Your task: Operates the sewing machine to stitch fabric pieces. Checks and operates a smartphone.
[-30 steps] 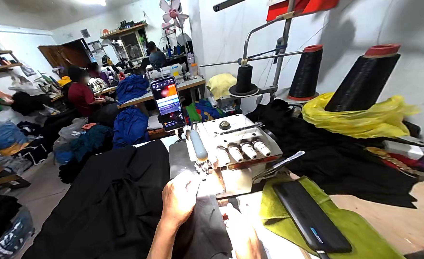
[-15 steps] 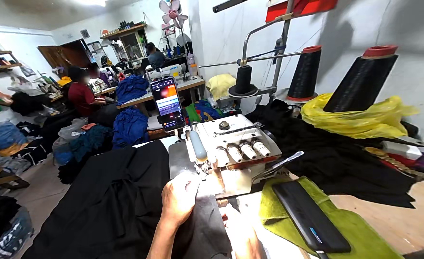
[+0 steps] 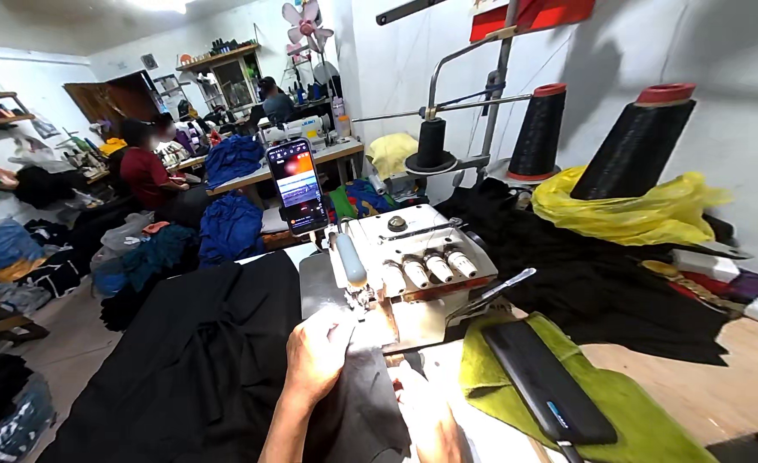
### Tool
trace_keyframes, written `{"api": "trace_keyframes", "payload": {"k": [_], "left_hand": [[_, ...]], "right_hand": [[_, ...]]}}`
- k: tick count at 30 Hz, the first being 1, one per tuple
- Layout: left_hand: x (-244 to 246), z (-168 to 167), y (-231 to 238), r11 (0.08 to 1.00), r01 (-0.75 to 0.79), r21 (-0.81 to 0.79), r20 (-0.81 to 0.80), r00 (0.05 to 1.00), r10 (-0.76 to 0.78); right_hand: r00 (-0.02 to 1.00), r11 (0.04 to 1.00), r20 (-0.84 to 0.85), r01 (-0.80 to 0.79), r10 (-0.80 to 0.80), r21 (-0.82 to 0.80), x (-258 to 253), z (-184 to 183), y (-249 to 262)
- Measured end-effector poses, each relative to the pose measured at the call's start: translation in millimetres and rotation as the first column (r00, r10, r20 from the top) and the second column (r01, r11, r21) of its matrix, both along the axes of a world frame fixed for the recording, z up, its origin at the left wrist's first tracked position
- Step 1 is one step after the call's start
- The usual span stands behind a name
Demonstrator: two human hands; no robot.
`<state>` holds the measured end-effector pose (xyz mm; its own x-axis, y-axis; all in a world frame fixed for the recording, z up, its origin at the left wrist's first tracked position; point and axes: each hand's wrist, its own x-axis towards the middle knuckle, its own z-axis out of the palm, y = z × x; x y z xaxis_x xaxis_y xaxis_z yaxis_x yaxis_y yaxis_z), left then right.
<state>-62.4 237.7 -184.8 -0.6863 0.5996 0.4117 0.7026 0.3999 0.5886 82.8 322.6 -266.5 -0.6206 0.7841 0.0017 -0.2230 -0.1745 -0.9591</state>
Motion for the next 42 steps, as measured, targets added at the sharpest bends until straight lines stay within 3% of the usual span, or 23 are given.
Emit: {"api": "trace_keyframes", "payload": {"k": [5, 14, 19, 22, 29, 42], "left_hand": [[1, 0, -3, 1.000, 0.019, 0.007, 0.031, 0.999, -0.019], [32, 6, -43, 0.977, 0.149, 0.153, 0.189, 0.966, -0.177], [66, 35, -67, 0.920, 0.328, 0.216, 0.002, 0.942, -0.336], [62, 27, -62, 0.950, 0.255, 0.183, -0.093, 0.966, -0.241], [58, 26, -64, 0.956, 0.157, 0.248, -0.041, 0.988, -0.151], [56, 26, -70, 0.965, 0.069, 0.253, -0.021, 0.998, -0.066]], "right_hand": [[0.986, 0.981, 0.038, -0.155, 0.161, -0.114, -7, 9, 14], [0.973, 0.975, -0.067, -0.216, 0.219, 0.060, -22, 42, 12], [0.970, 0.966, -0.023, -0.240, 0.244, 0.100, 1, 56, 1], [0.953, 0.954, -0.057, -0.294, 0.297, 0.062, 6, 64, -6], [0.908, 0.910, -0.068, -0.413, 0.414, 0.027, 15, 73, -12], [0.872, 0.877, -0.101, -0.473, 0.479, 0.084, 19, 70, -18]]}}
